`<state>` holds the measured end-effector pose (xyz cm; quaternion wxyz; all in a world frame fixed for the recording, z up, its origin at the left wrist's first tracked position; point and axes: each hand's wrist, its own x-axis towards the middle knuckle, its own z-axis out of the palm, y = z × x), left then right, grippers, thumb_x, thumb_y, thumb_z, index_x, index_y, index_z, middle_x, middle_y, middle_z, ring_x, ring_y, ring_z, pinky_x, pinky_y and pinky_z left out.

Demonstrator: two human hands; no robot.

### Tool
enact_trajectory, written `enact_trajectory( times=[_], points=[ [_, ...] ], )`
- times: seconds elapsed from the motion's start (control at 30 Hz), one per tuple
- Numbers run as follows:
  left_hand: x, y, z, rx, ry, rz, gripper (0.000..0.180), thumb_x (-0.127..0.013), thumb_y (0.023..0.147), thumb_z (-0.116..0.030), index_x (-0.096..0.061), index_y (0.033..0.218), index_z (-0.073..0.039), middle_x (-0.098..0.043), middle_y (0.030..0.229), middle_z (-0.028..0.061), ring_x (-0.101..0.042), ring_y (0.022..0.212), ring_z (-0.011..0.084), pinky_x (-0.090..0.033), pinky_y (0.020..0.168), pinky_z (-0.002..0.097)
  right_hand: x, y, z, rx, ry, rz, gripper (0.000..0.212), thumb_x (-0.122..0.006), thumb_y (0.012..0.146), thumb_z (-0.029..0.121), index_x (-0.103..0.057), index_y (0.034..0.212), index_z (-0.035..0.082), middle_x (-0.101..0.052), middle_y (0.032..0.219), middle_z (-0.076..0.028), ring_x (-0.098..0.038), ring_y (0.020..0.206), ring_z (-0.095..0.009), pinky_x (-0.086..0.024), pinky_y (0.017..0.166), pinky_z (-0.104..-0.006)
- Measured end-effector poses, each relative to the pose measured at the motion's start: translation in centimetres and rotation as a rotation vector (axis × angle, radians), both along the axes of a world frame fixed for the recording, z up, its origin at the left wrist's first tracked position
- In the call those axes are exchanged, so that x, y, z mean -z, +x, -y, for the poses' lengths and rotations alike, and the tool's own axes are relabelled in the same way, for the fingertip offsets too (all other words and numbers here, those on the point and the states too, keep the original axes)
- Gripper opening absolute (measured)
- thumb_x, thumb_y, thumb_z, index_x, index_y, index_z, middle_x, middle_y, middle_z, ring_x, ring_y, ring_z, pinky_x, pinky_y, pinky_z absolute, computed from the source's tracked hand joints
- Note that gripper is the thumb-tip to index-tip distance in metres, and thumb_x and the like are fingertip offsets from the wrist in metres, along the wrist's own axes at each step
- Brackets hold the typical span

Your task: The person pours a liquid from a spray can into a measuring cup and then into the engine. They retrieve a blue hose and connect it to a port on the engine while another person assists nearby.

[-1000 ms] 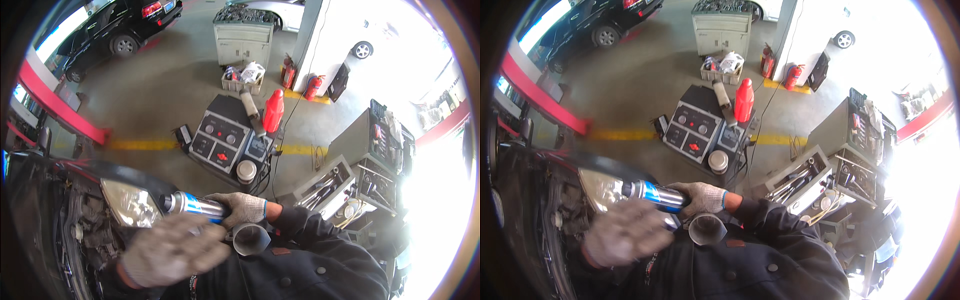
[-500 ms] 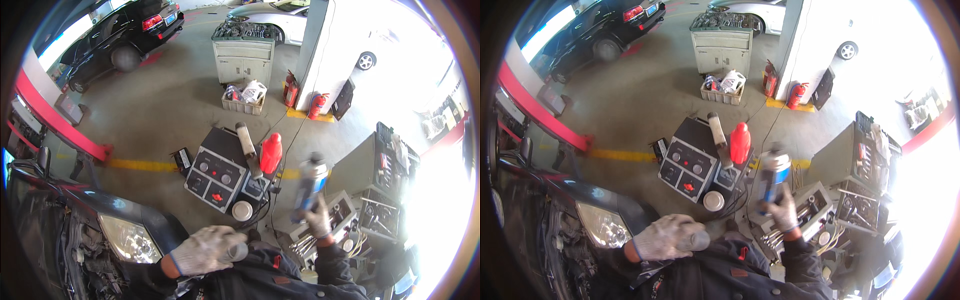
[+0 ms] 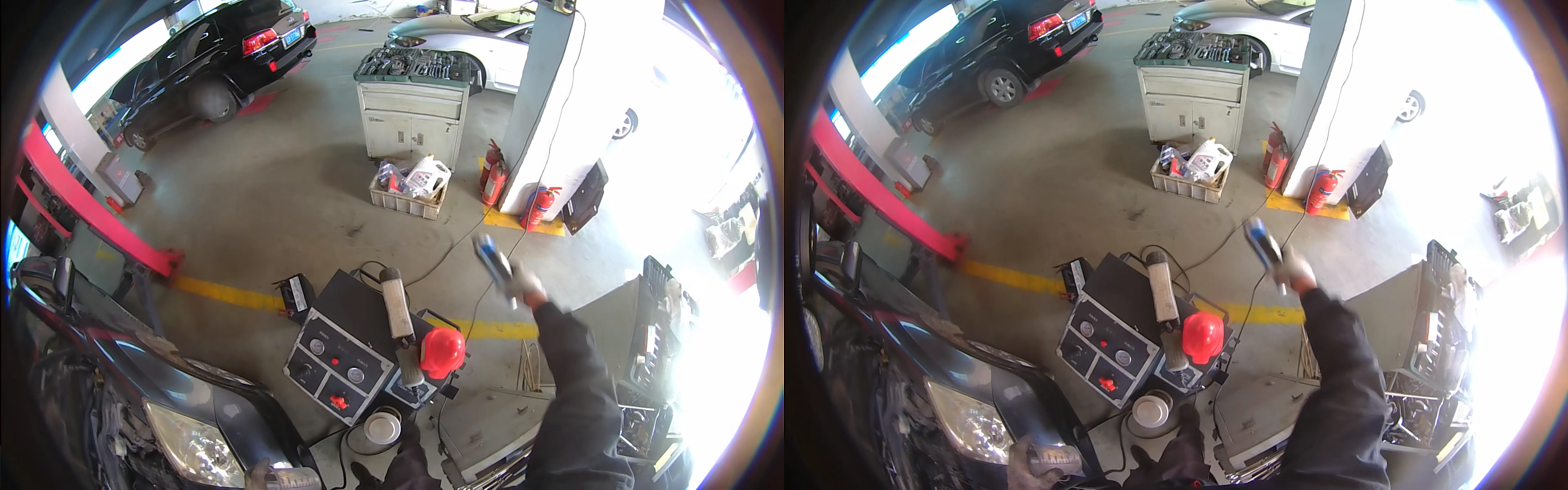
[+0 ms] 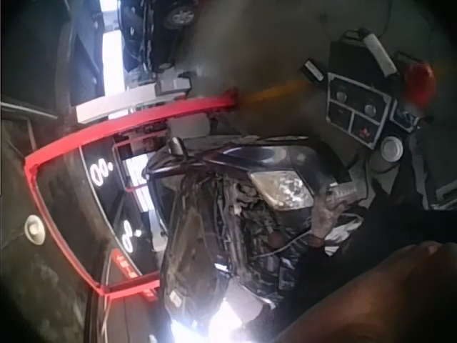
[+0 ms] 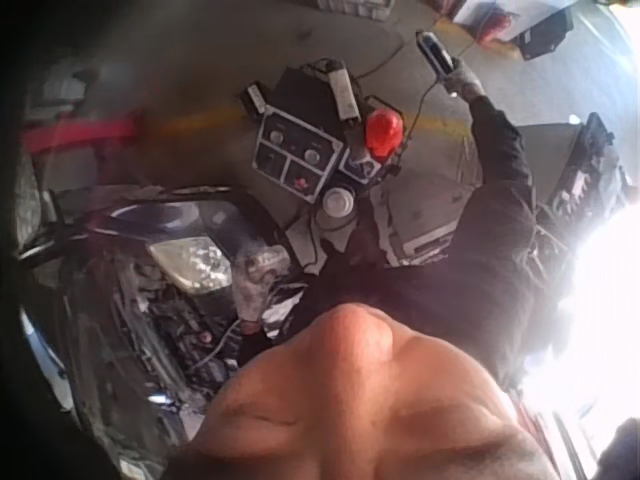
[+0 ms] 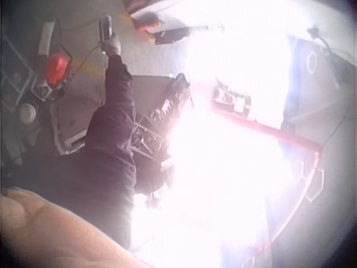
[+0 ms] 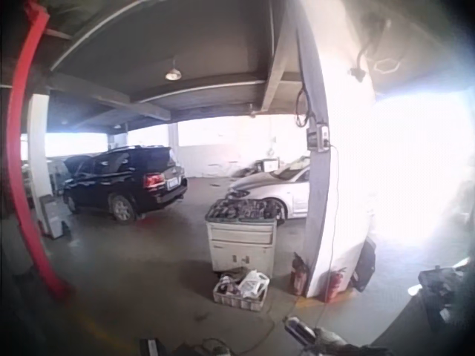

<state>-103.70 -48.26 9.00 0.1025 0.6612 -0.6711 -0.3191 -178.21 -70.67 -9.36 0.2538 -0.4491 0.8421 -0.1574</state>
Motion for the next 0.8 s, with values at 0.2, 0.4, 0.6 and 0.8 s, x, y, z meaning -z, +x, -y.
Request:
enact_trajectory(
  times=[0.2,0.4,0.6,0.8],
  points=[
    [-3.4,-4.0,1.8,0.088,-0.001,0.031,0.086,-0.092,0.082,-0.042,-0.058,0.149,-0.003,-0.069,0.122,0.0239,-0.068,0.111,0.0475,-0.057,0.095,0.0530,-13.0,2.0,20.5,-0.028,-0.459,-0.331,0.100,-0.088,0.085,0.041,-0.041,0.167,0.004,-0.061,0.150,-0.032,-0.067,0.131,-0.045,-0.057,0.108,-0.0502],
    [-4.8,-2.3,0.8,0.072,0.047,-0.092,0.099,-0.090,0.082,-0.060,-0.055,0.156,-0.003,-0.065,0.132,0.0269,-0.066,0.117,0.0476,-0.056,0.098,0.0539,-14.8,7.2,13.6,-0.093,-0.545,-0.052,0.088,-0.086,0.090,0.034,-0.047,0.163,0.003,-0.064,0.155,-0.024,-0.061,0.145,-0.039,-0.051,0.117,-0.0471],
    [-2.6,2.2,-2.4,-0.002,-0.155,-0.030,0.106,-0.085,0.083,-0.070,-0.053,0.157,0.000,-0.064,0.136,0.0282,-0.064,0.121,0.0492,-0.055,0.103,0.0548,-16.3,12.8,0.2,0.009,-0.617,0.226,0.077,-0.083,0.093,0.023,-0.051,0.161,0.004,-0.067,0.153,-0.020,-0.064,0.143,-0.032,-0.052,0.117,-0.0449],
    [-4.7,4.2,-3.0,0.056,-0.227,-0.112,0.096,-0.087,0.087,-0.058,-0.053,0.156,-0.001,-0.064,0.138,0.0259,-0.063,0.127,0.0474,-0.054,0.106,0.0526,-23.8,23.8,-13.4,0.068,-1.009,0.392,0.058,-0.075,0.094,-0.001,-0.059,0.150,0.000,-0.072,0.141,-0.015,-0.068,0.134,-0.024,-0.053,0.115,-0.0395]
  ],
)
